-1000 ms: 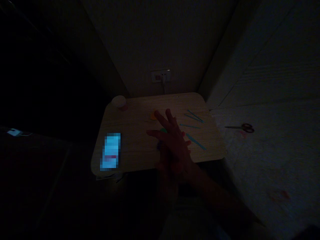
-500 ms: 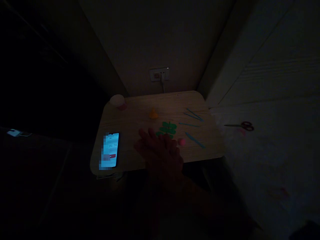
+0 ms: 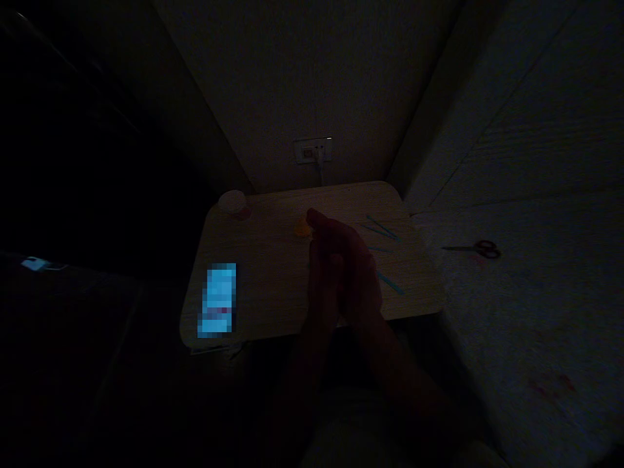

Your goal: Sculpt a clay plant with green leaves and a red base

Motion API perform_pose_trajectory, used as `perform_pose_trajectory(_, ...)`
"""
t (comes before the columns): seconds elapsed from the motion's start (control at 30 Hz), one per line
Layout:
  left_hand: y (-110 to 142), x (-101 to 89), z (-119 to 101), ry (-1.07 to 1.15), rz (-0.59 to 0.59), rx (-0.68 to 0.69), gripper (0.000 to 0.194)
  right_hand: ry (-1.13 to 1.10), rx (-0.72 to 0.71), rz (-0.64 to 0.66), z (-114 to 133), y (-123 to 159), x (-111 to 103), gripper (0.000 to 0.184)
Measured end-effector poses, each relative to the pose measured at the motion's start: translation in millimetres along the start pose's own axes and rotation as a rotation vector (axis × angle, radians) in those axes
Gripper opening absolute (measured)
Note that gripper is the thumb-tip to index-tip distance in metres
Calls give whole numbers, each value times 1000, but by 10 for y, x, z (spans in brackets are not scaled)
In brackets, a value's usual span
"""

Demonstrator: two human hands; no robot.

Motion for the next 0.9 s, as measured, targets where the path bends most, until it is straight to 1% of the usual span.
perform_pose_trajectory(0.07,56,87,-79,-17,49,43,58,-120,21,-23,-89,-97,-45,71)
perform_pose_trajectory(0.13,84,153,-153,35,74,26,67,-165,48,-22,-167,-136,-79,70)
perform_pose_trajectory(0.17,85,160,-193,78,60,6,68,-152,63,-19,-199,-125,-86,71)
perform_pose_trajectory(0.23,70,124,-291,153,-4,-9,68,-76,78,-32,-246,-46,-76,71)
perform_pose_trajectory(0.27,60,90,-346,172,-40,7,68,-32,82,-47,-263,12,-58,72)
perform_pose_trajectory(0.3,51,50,-399,182,-73,36,68,-13,67,-88,-266,70,-46,71)
perform_pose_trajectory(0.33,42,9,-436,189,-100,64,66,-20,74,-121,-283,125,-21,72)
perform_pose_trajectory(0.4,24,-56,-440,210,-118,80,63,-77,98,-256,-323,199,-32,76)
perform_pose_trajectory(0.47,8,-81,-375,235,-93,48,58,-169,157,-358,-379,198,-74,80)
perform_pose_trajectory(0.5,4,-82,-341,244,-72,30,55,-218,186,-384,-402,170,-107,81)
perform_pose_trajectory(0.53,4,-82,-322,247,-54,25,51,-265,210,-399,-418,131,-152,82)
perform_pose_trajectory(0.6,15,-96,-347,237,-38,58,42,-318,248,-412,-423,50,-279,84)
perform_pose_trajectory(0.7,39,-171,-499,213,-52,154,31,-324,284,-452,-382,-6,-530,83)
perform_pose_trajectory(0.77,50,-239,-619,207,-48,205,24,-313,280,-440,-320,-23,-658,84)
perform_pose_trajectory(0.83,55,-313,-722,196,-44,249,20,-320,272,-421,-260,-34,-737,85)
perform_pose_trajectory(0.9,60,-389,-795,161,-69,300,20,-335,279,-408,-229,-41,-769,85)
Point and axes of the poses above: each hand's wrist, its own y-axis away from the middle knuckle, its own x-axis out of the palm, z = x × y, the point moved 7 cm from there along -y, towards the middle knuckle, and after that the axes turned 9 degrees about -x, right-handed, at the moved point
